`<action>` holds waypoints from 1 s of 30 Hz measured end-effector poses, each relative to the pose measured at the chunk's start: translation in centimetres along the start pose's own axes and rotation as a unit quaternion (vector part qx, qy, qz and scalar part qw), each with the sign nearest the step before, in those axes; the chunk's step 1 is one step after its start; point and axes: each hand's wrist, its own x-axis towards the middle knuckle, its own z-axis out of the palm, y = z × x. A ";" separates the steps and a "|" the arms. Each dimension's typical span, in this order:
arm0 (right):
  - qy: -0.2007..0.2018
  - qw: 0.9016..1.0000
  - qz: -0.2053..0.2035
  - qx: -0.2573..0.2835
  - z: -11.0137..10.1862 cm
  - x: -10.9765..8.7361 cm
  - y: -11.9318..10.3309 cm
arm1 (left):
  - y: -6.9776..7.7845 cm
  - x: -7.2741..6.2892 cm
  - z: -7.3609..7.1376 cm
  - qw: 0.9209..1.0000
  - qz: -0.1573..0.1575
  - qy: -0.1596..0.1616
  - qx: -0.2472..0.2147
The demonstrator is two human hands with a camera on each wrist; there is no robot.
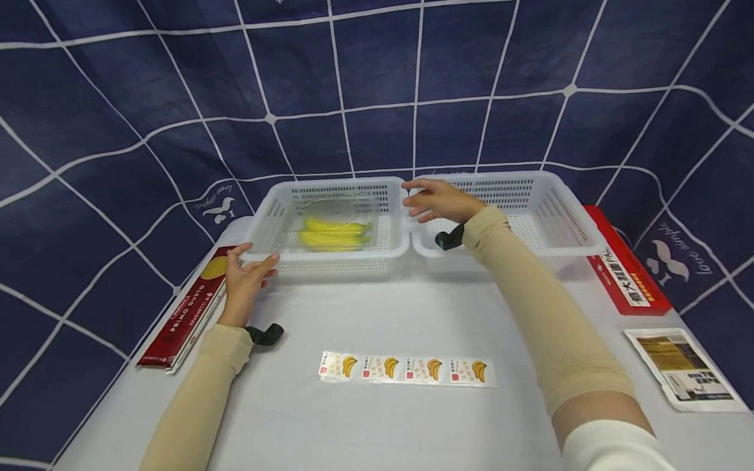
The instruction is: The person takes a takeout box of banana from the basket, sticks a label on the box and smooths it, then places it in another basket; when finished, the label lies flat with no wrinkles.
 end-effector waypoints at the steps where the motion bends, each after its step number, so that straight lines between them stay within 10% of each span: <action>1: -0.004 1.000 0.002 0.006 0.2 0.4 -0.2 | 0.0 0.0 0.0 1.000 -0.001 0.001 0.000; 14: -0.044 0.991 0.118 0.035 3.1 5.3 -3.3 | 0.0 0.2 0.0 1.000 0.004 -0.009 -0.013; 30: -0.054 0.987 0.148 -0.043 5.5 8.7 -2.5 | 0.1 0.0 0.0 1.000 -0.002 -0.012 -0.004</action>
